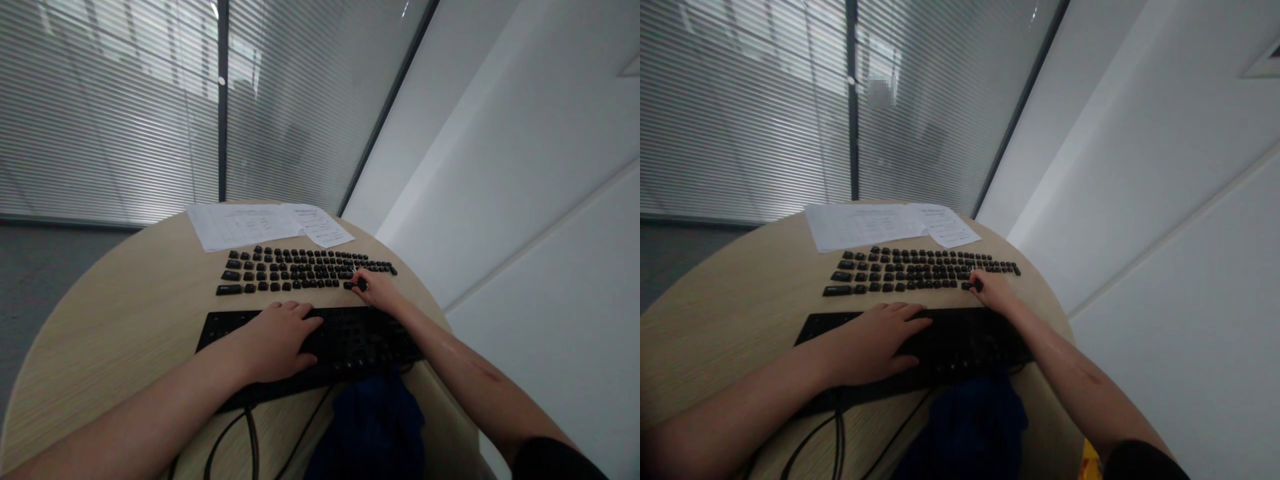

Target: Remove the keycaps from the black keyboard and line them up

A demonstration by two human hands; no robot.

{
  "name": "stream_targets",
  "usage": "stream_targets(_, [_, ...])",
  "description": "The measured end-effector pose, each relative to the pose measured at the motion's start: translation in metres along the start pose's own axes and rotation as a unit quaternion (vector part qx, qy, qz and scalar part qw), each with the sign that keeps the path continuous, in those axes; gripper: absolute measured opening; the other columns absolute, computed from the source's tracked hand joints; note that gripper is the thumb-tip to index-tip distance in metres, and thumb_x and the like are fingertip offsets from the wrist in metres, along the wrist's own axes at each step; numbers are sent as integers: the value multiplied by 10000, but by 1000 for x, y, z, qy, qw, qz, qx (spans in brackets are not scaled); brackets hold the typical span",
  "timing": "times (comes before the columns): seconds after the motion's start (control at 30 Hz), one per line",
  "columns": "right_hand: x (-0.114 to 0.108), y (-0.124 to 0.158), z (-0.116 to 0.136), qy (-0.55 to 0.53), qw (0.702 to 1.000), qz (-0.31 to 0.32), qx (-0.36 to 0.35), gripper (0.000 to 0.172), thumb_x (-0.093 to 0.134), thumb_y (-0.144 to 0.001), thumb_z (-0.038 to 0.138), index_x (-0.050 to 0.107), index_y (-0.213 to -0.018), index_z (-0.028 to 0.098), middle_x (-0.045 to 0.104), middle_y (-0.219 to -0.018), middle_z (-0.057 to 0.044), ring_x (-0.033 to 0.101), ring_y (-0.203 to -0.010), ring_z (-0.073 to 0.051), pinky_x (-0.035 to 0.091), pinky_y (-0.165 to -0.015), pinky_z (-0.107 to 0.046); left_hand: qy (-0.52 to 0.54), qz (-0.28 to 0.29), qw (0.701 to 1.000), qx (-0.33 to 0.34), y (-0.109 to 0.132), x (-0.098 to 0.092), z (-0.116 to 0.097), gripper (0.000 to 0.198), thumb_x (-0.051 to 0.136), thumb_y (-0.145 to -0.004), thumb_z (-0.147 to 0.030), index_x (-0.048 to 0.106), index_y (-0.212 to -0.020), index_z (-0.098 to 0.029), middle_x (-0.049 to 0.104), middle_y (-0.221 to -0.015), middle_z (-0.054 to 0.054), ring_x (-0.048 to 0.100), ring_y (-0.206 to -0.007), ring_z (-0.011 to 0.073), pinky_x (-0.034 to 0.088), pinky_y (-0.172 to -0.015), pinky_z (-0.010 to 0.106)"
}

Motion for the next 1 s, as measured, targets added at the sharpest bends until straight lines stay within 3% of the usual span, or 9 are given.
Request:
stream_targets(0.5, [-8,-11,11,11,1000,5,-8,182,746,-856,163,692,-1013,236,798,-1031,-74,737,-923,-273,518,-803,-347,14,0,1000,-1,-2,2,2,619,692,-893,-466,613,-1454,-215,590,-1496,190,598,-1319,405,472,-1095,562])
stream_targets(0.63, [-19,-4,10,2,1000,-27,8,129,722,-887,220,683,-1009,230,793,-1025,-89,737,-915,-275,533,-808,-364,25,-6,1000,0,-1,3,2,618,696,-890,-460,613,-1457,-227,589,-1503,182,594,-1331,404,474,-1098,559])
stream_targets(0.73, [-34,15,8,-73,992,-100,39,135,671,-938,337,664,-1011,224,782,-998,-84,725,-852,-238,544,-781,-355,22,3,1000,-3,-1,3,4,622,690,-895,-462,605,-1468,-234,574,-1525,175,591,-1340,398,469,-1110,555])
stream_targets(0.87, [-51,60,5,-304,927,-194,105,281,575,-978,481,628,-1055,216,732,-865,-34,649,-663,-173,498,-575,-284,17,6,1000,3,-2,4,6,638,670,-912,-450,575,-1501,-226,536,-1566,182,570,-1372,399,455,-1134,561])
stream_targets(1.0, [-52,100,9,-464,838,-235,161,226,548,-952,462,564,-927,237,543,-579,66,464,-456,-128,364,-439,-234,18,11,1000,3,-5,5,10,640,652,-921,-426,557,-1520,-221,497,-1602,186,546,-1408,396,439,-1157,567])
Point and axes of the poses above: each hand's wrist, its own y-axis away from the middle knuckle, its own x-axis out of the palm, z = x × y, the point moved 1 cm from there along -y, towards the middle knuckle
